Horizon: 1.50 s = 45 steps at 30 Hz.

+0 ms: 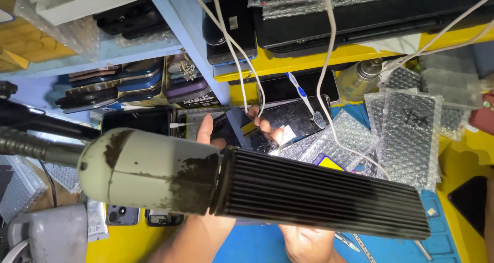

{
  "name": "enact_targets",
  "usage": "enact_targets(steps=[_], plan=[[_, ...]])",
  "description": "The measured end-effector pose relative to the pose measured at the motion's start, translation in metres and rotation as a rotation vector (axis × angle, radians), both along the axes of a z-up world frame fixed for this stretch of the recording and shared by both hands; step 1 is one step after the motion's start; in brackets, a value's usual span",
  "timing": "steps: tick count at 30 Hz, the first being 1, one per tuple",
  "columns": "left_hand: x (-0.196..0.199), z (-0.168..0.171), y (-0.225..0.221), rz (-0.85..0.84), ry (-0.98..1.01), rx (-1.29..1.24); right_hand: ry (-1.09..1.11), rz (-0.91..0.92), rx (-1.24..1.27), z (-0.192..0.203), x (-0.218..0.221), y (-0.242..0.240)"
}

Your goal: Disassembling a smartphone by prying off the back casing and removing internal components using specialized repair tools.

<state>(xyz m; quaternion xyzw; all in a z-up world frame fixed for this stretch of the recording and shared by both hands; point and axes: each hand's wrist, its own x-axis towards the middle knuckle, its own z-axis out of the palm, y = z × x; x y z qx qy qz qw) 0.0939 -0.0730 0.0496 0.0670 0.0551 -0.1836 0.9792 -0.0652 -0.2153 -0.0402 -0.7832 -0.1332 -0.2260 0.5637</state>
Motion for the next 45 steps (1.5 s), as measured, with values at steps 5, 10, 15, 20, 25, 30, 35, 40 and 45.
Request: enact_targets(steps=[5, 10, 15, 20, 25, 30, 35, 40, 45], plan=[[-0.009, 0.002, 0.007, 0.038, 0.064, 0.056, -0.016, -0.083, -0.136, 0.017, 0.076, -0.012], [-0.046, 0.005, 0.019, 0.140, 0.085, 0.246, -0.012, -0.147, -0.293, 0.024, 0.126, -0.028], [-0.101, -0.019, 0.034, 0.163, 0.071, 0.360, 0.005, -0.181, -0.436, 0.028, 0.126, -0.044], [-0.151, -0.056, 0.043, 0.096, 0.167, 0.695, -0.293, -0.176, -0.384, 0.057, 0.097, -0.038], [-0.177, -0.032, 0.058, -0.154, -0.188, 1.564, -0.176, -0.024, -0.447, 0.057, 0.039, -0.048], [-0.190, -0.056, 0.051, -0.211, -0.650, 2.029, 0.106, -0.020, -0.571, 0.027, 0.020, -0.083], [-0.186, -0.081, 0.040, -0.042, -1.243, 2.293, -0.026, 0.135, -0.885, -0.002, 0.028, -0.092], [-0.179, -0.089, 0.036, 0.029, -1.410, 2.325, 0.022, 0.162, -0.931, 0.009, 0.031, -0.096], [-0.176, -0.092, 0.042, 0.055, -1.452, 2.352, 0.204, -0.057, -0.578, 0.037, -0.006, -0.089]])
